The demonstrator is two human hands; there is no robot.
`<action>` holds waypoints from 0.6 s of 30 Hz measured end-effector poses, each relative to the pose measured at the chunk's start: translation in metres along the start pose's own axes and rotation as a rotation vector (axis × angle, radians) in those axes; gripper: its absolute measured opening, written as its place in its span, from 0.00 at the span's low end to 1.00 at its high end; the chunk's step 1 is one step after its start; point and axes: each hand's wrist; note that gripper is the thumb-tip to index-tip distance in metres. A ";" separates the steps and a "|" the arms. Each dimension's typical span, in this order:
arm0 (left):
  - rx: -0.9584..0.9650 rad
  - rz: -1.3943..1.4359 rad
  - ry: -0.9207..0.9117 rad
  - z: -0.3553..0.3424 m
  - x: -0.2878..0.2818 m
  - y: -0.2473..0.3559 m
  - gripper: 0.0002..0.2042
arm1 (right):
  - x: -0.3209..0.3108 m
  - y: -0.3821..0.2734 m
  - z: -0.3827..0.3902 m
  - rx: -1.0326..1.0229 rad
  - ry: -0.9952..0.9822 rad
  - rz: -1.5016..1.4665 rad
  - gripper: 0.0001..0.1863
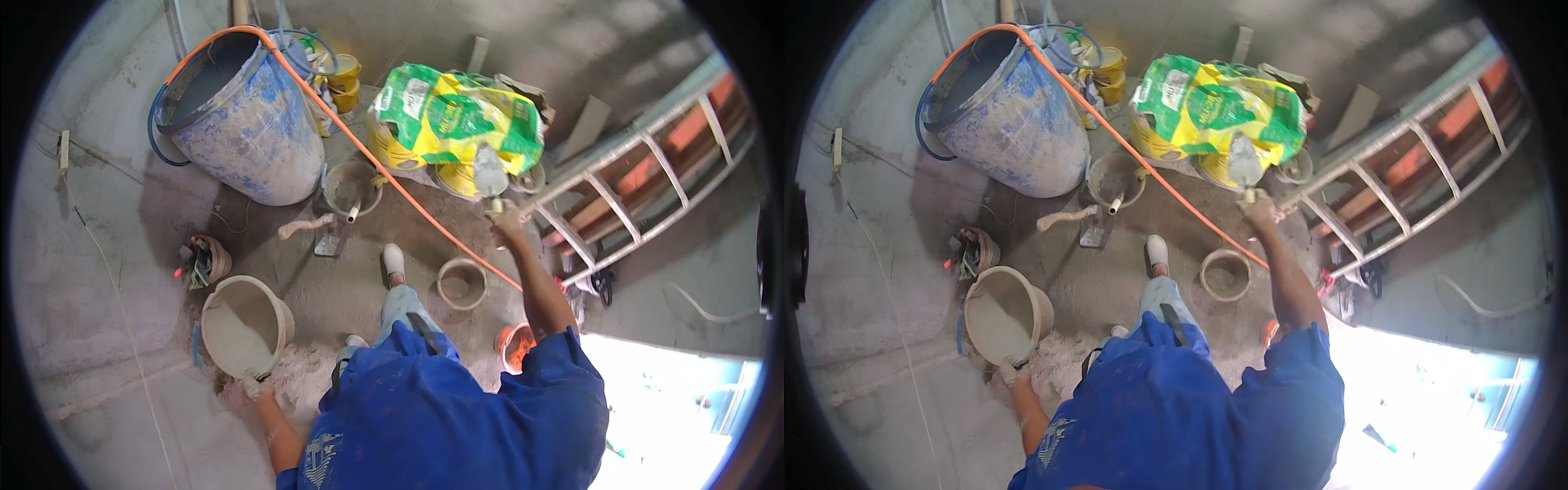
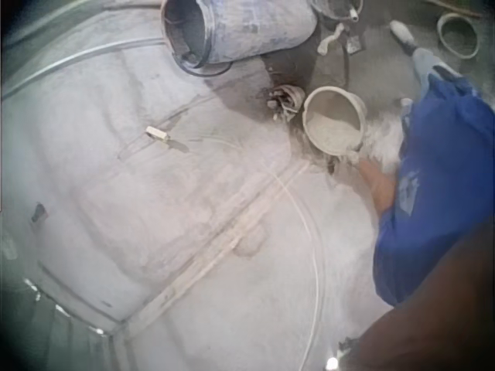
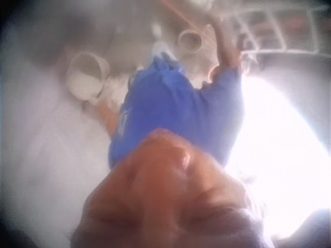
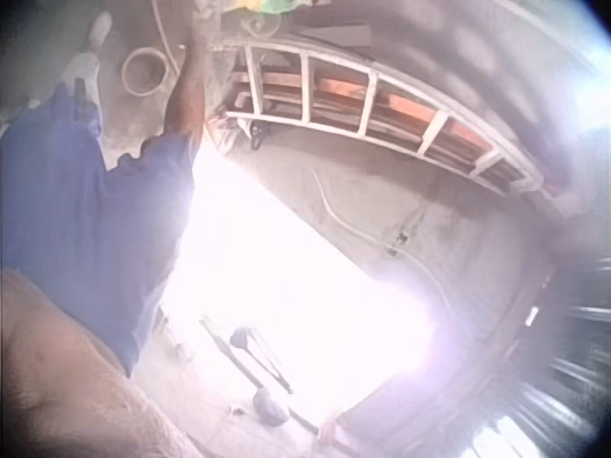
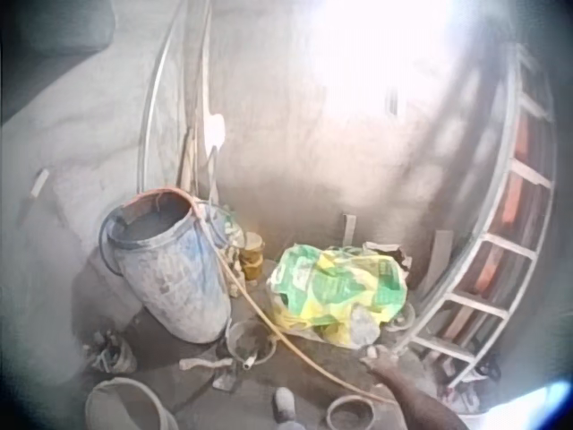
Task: The person scoops cement powder from a bag into a bucket, adds water, and stirs the mixture with a trowel. The person then pours the mixed cement into another bucket.
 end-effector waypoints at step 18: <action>0.813 -0.235 -0.087 0.125 0.293 0.063 0.19 | 0.003 -0.019 -0.306 -0.129 -0.198 0.594 0.17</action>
Point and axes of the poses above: each hand's wrist, its own z-axis away from the middle knuckle, its own x-axis out of the palm, y = z × x, and after that the axes turned 10 degrees about z, right-handed
